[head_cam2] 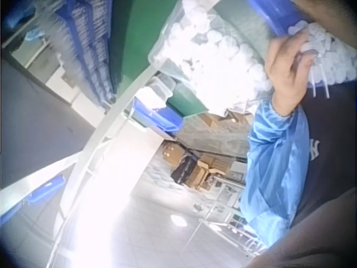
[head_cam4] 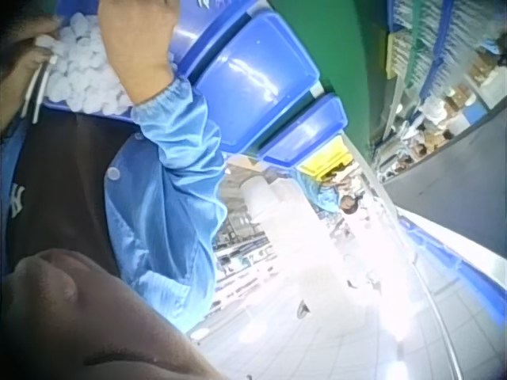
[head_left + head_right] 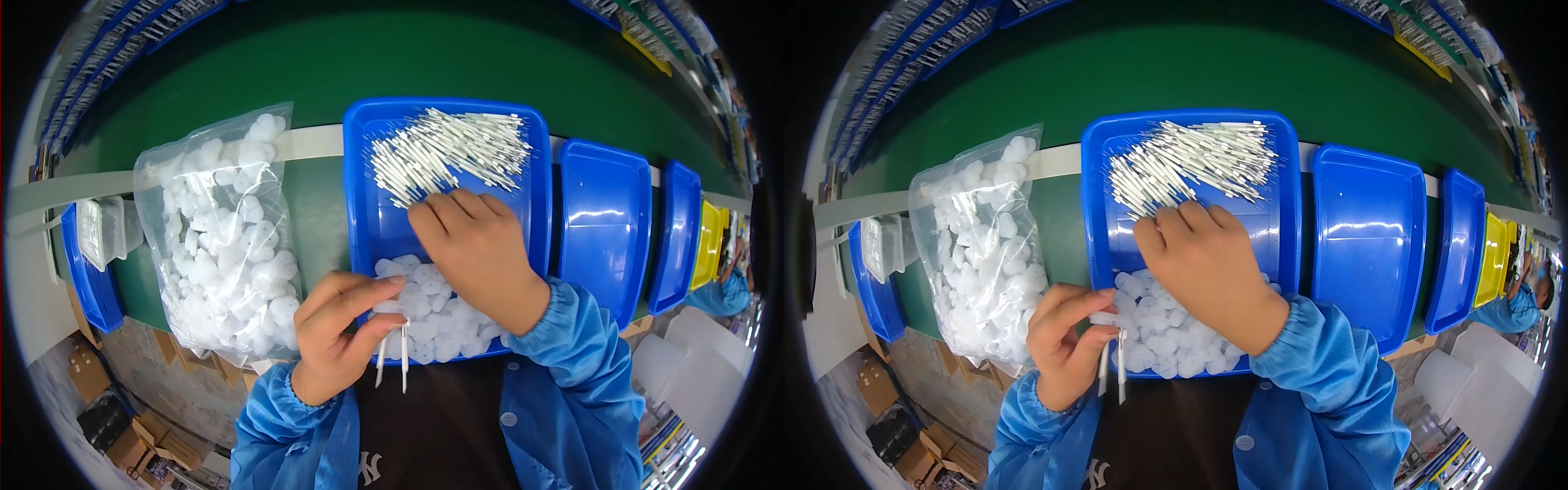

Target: The person inserts white plastic sticks into white cotton bobbins one by one. They pick up a bobbin and a stick, insert the stick into the bobbin, and place the finished swab into a blue tray. The process is repeated continuously throughout the clip.

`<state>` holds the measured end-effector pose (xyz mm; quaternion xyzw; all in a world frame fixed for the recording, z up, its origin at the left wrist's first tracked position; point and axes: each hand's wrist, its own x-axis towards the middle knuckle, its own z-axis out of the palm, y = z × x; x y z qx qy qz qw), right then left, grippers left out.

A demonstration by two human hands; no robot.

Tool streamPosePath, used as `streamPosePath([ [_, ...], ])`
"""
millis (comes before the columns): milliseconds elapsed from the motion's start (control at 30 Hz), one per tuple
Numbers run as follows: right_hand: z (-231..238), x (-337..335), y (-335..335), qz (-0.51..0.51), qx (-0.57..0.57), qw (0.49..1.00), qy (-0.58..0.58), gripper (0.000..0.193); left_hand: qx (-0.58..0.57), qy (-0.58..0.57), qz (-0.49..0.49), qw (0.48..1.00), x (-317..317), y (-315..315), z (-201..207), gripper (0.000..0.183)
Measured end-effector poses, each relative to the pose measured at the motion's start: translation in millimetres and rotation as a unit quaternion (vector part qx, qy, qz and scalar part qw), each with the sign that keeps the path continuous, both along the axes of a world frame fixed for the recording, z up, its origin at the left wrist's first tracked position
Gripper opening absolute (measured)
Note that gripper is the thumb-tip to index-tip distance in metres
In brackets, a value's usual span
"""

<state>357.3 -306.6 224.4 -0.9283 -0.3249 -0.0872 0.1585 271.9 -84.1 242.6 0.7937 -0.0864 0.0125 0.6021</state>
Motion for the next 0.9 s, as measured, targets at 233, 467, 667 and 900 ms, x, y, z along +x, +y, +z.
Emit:
streamPosePath([
  [233, 20, -13, -39, -0.087, 0.23, 0.935, 0.256, 0.033, -0.063, 0.071, -0.035, 0.995, 6, 7, -3, 0.042],
  [467, 31, -63, -37, -0.102, 0.292, 0.913, 0.265, 0.028, -0.04, 0.062, -0.115, 0.991, 25, -25, 2, 0.063],
  [667, 33, -68, -45, -0.13, 0.295, 0.919, 0.225, 0.023, -0.113, 0.126, -0.057, 0.984, 27, -37, 1, 0.055],
  [900, 28, -70, -49, -0.135, 0.311, 0.906, 0.254, 0.022, -0.163, 0.179, -0.03, 0.97, 24, -37, -1, 0.053],
])
